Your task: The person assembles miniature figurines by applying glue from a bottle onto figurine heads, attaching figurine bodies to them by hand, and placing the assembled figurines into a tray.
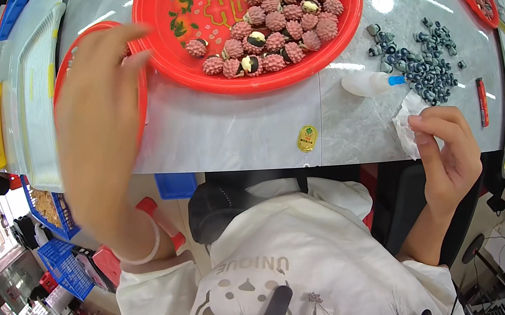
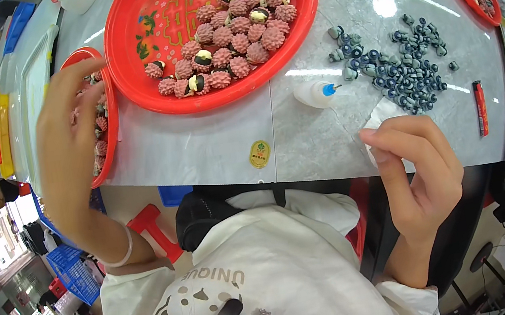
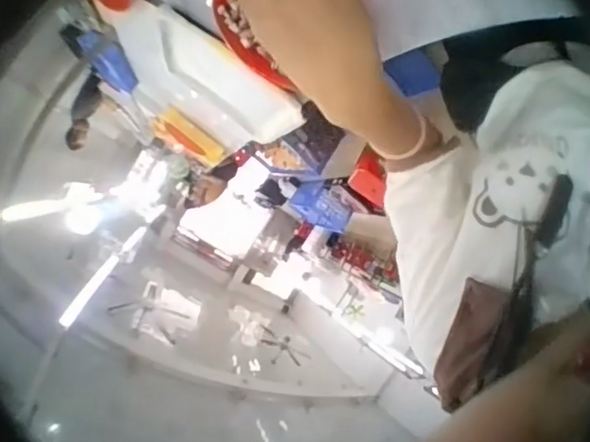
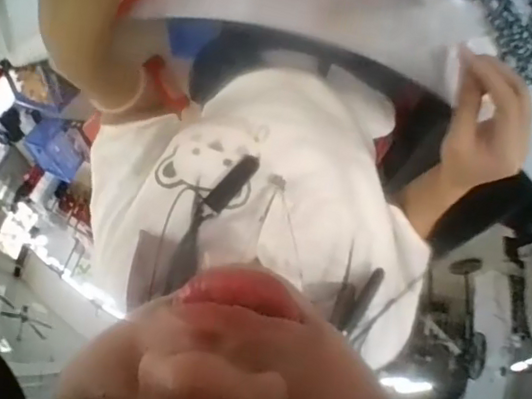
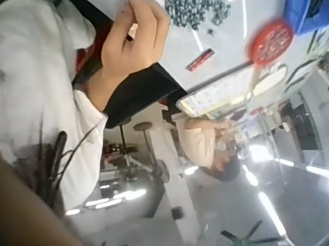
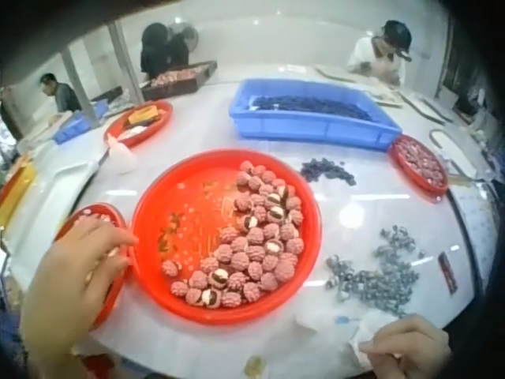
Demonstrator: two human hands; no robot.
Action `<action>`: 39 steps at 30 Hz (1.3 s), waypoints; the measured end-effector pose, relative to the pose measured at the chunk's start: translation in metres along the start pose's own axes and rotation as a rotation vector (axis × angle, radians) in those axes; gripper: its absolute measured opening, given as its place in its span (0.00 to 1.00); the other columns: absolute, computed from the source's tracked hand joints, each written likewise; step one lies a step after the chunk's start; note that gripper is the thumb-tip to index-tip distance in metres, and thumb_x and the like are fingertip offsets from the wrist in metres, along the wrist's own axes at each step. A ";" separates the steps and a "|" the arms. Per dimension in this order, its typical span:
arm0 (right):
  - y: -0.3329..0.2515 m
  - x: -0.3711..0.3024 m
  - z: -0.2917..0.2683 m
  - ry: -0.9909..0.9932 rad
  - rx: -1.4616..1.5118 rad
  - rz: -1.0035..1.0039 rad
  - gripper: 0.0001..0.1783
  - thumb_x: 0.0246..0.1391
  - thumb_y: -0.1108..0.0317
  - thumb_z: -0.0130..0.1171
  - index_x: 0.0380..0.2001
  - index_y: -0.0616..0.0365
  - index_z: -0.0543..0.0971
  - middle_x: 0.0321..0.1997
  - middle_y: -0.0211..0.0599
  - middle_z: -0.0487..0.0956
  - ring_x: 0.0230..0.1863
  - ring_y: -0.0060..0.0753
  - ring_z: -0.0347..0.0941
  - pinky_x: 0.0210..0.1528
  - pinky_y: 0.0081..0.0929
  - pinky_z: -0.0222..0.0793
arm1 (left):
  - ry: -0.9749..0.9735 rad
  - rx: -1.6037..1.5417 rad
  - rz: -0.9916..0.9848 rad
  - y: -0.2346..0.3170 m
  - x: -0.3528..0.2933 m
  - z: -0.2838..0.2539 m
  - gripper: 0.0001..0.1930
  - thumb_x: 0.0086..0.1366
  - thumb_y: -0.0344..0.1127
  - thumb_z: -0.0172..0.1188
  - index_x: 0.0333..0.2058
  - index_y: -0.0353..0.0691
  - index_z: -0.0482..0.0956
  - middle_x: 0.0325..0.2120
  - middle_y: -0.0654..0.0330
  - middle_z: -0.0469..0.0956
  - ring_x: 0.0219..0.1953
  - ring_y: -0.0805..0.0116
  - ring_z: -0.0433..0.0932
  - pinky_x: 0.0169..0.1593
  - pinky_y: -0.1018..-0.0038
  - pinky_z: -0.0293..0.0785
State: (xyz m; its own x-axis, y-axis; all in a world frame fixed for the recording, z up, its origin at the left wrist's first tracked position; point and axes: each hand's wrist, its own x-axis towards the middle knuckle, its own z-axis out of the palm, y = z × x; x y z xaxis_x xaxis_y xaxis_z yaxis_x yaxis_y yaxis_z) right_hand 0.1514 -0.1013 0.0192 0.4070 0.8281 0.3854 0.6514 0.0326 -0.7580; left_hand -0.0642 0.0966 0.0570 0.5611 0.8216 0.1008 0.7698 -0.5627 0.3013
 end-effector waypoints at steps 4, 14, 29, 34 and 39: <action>-0.001 0.003 0.000 -0.008 0.018 -0.010 0.09 0.35 0.85 0.51 0.24 0.67 0.75 0.22 0.39 0.72 0.24 0.27 0.67 0.26 0.15 0.60 | -0.250 -0.142 0.255 0.002 0.023 0.028 0.08 0.55 0.26 0.46 0.35 0.35 0.70 0.32 0.57 0.71 0.32 0.66 0.71 0.38 0.75 0.65; 0.012 0.021 0.022 -0.010 0.154 0.051 0.16 0.37 0.80 0.55 0.35 0.65 0.73 0.31 0.38 0.73 0.34 0.27 0.66 0.36 0.21 0.60 | -0.017 -0.683 0.080 0.004 0.021 0.036 0.07 0.57 0.27 0.45 0.33 0.34 0.71 0.30 0.56 0.71 0.30 0.68 0.73 0.36 0.76 0.66; -0.005 0.018 -0.012 -0.230 0.299 0.237 0.28 0.42 0.56 0.59 0.39 0.69 0.66 0.35 0.40 0.69 0.28 0.21 0.68 0.25 0.12 0.62 | -0.221 -1.770 -0.050 0.058 -0.044 0.076 0.17 0.54 0.38 0.56 0.39 0.34 0.66 0.36 0.52 0.69 0.33 0.70 0.72 0.34 0.84 0.67; 0.002 0.017 -0.020 -0.166 0.371 0.103 0.28 0.45 0.55 0.56 0.42 0.67 0.65 0.38 0.49 0.69 0.42 0.35 0.66 0.41 0.24 0.63 | -0.300 -1.758 -0.051 0.069 -0.047 0.083 0.20 0.54 0.41 0.56 0.40 0.33 0.66 0.37 0.51 0.69 0.32 0.72 0.72 0.35 0.83 0.68; 0.001 0.016 -0.020 -0.121 0.391 0.078 0.26 0.51 0.54 0.47 0.42 0.68 0.65 0.40 0.52 0.68 0.42 0.38 0.65 0.39 0.24 0.65 | -0.327 -1.773 -0.032 0.073 -0.051 0.087 0.20 0.55 0.41 0.55 0.40 0.32 0.65 0.37 0.50 0.69 0.32 0.72 0.73 0.35 0.82 0.69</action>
State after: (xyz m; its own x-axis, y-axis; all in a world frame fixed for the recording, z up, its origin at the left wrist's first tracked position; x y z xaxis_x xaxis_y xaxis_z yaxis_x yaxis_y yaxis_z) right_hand 0.1718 -0.0994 0.0349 0.3519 0.8957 0.2718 0.3198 0.1579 -0.9342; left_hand -0.0101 0.0062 -0.0086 0.7540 0.6562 -0.0304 -0.3031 0.3886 0.8701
